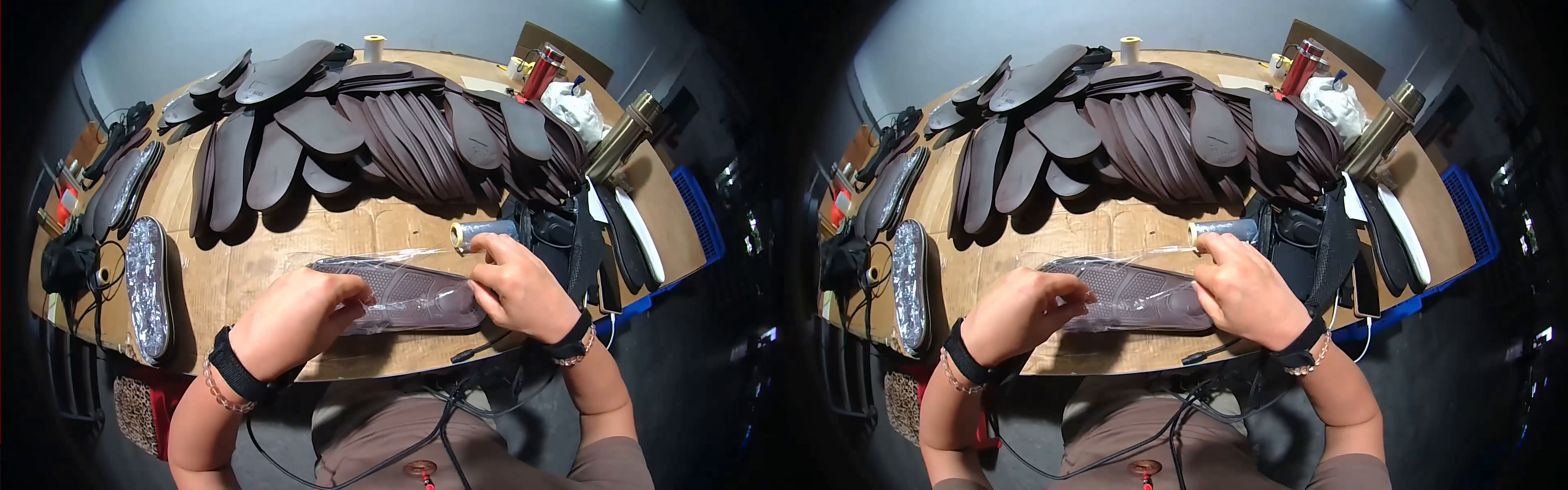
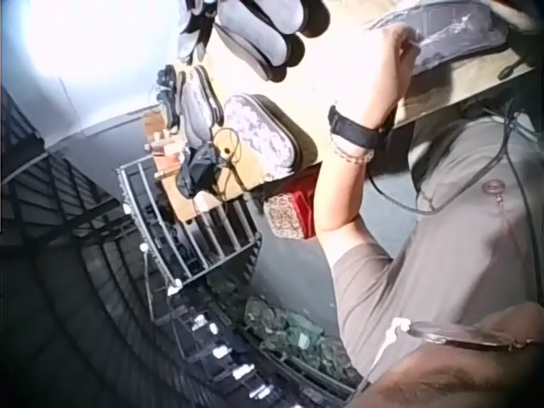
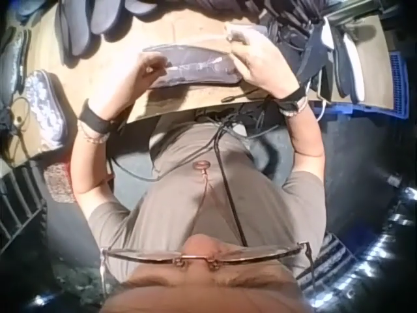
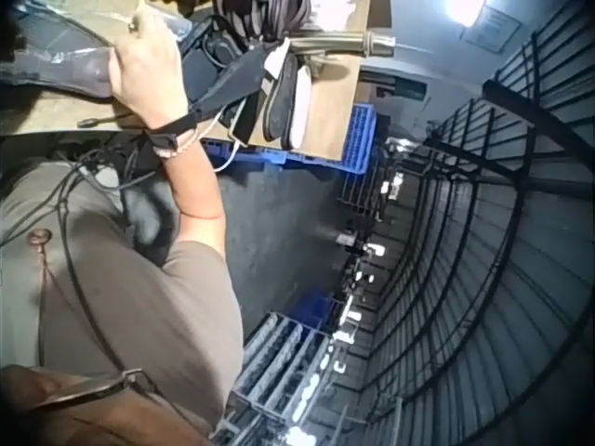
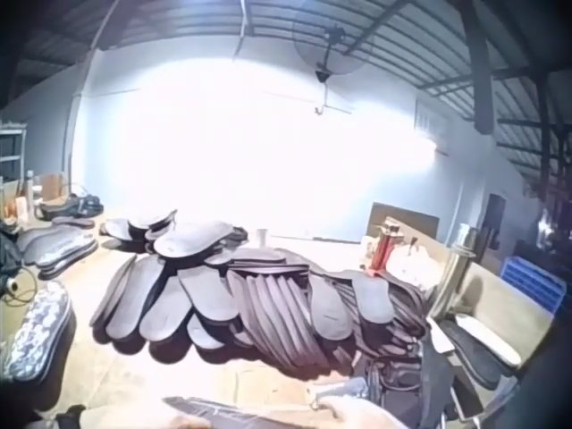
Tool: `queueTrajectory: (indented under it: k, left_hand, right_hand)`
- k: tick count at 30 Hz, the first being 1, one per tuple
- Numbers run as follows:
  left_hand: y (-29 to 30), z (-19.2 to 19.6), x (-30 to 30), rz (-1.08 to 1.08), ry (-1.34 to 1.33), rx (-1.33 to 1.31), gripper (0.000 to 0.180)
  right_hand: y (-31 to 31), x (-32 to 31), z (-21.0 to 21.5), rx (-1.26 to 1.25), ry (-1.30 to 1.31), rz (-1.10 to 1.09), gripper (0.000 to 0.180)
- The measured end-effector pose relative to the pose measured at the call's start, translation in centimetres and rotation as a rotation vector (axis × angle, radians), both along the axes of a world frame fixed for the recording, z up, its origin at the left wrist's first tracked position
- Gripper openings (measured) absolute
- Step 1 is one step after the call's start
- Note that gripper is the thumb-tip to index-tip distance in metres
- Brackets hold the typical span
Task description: The worker is applying double-sided adhesive tape to various components of shoe soles during manufacturing.
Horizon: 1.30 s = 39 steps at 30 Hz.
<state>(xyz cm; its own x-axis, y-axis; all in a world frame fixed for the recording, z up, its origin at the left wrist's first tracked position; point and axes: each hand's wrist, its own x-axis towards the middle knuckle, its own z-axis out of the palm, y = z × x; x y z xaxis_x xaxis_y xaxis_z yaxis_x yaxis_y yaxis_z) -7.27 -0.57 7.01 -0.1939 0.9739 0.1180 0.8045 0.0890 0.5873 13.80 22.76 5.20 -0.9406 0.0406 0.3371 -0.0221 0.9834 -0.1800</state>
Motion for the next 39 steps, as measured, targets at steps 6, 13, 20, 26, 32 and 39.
queueTrajectory:
  k: [6,13,20,26,32,39]
  left_hand:
    - [0.2,0.9,0.2,0.016,-0.069,-0.094,0.015]
    - [1.0,-0.5,-0.4,0.005,0.018,-0.055,0.015]
    - [2.2,-0.3,-0.7,-0.014,0.135,-0.116,0.025]
    - [2.9,0.2,-0.9,0.06,0.148,-0.029,0.04]
    - [3.4,-1.4,-1.5,0.158,0.349,0.106,0.059]
    - [4.1,-1.8,-3.7,0.438,0.586,0.145,0.038]
  right_hand:
    - [0.8,1.0,-0.6,-0.367,0.011,-0.104,0.011]
    - [1.3,1.6,-1.0,-0.025,0.182,-0.121,0.011]
    - [0.5,2.0,-1.6,-0.207,0.115,-0.253,0.024]
    - [0.3,1.6,-1.6,-0.454,0.164,-0.256,0.029]
    - [0.2,1.0,-2.0,-0.499,0.196,-0.342,0.024]
    - [0.1,0.8,-2.1,-0.444,0.218,-0.327,0.031]
